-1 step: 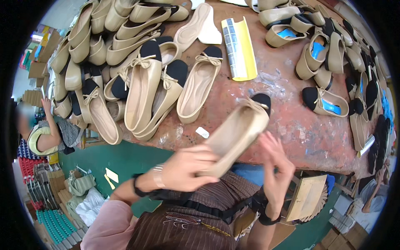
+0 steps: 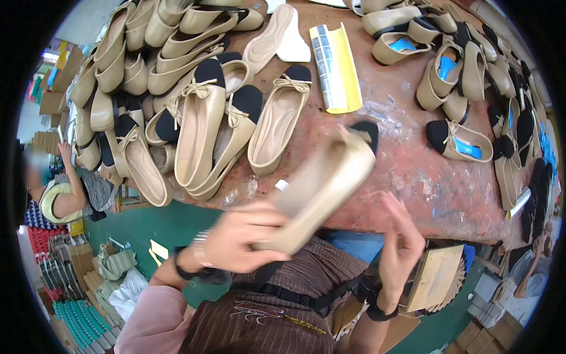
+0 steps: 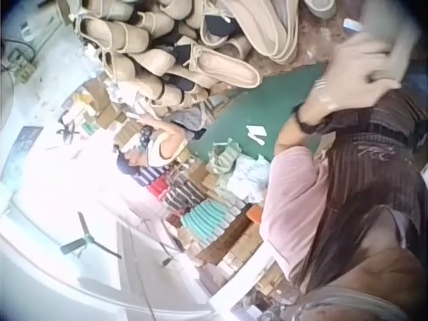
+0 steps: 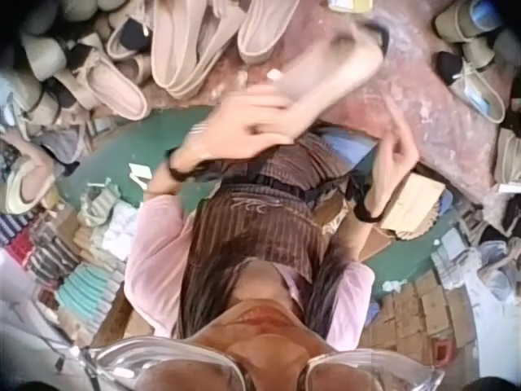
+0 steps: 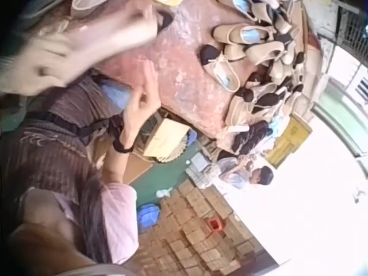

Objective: The recorder is inserting insoles and applying labels to the bottom of shoes.

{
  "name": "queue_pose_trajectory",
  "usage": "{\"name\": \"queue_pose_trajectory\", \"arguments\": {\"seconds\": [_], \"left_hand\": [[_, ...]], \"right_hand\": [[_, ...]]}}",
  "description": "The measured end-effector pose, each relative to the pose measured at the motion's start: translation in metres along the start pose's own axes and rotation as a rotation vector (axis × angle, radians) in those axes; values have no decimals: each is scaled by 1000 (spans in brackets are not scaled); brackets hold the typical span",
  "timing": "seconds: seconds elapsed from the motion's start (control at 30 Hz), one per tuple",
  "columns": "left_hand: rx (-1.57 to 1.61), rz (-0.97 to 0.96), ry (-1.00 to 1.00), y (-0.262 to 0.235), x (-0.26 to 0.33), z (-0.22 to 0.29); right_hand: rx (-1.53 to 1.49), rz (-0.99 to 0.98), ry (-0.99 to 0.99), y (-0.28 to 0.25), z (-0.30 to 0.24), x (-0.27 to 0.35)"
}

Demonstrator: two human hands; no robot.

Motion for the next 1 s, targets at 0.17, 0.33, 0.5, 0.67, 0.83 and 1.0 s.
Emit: {"name": "queue_pose_trajectory", "arguments": {"seconds": [0.17, 0.33, 0.5, 0.67, 0.83, 1.0], "left_hand": [[-872, 347, -14, -126, 18, 24], [-887, 62, -257, -144, 76, -63], [-815, 98, -282, -119, 67, -71], [-887, 702, -167, -125, 111, -84], [-396, 941, -334, -118, 142, -134], [-335, 961, -342, -115, 139, -132]], "right_hand": [[-38, 183, 163, -35, 57, 22], [150, -39, 78, 21, 33, 24], [223, -126, 28, 44, 24, 24], [228, -191, -71, 73, 11, 16], [248, -192, -119, 81, 27, 17], [284, -212, -141, 89, 37, 21]]}}
Point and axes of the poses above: each hand's wrist, its own x-axis away from the middle knuckle, its own y-axis out of the palm, z = x × y, the point moved 10 cm from there along -x, towards the middle knuckle, and after that the axes turned 1 degree about -y, right-handed, at the moved point
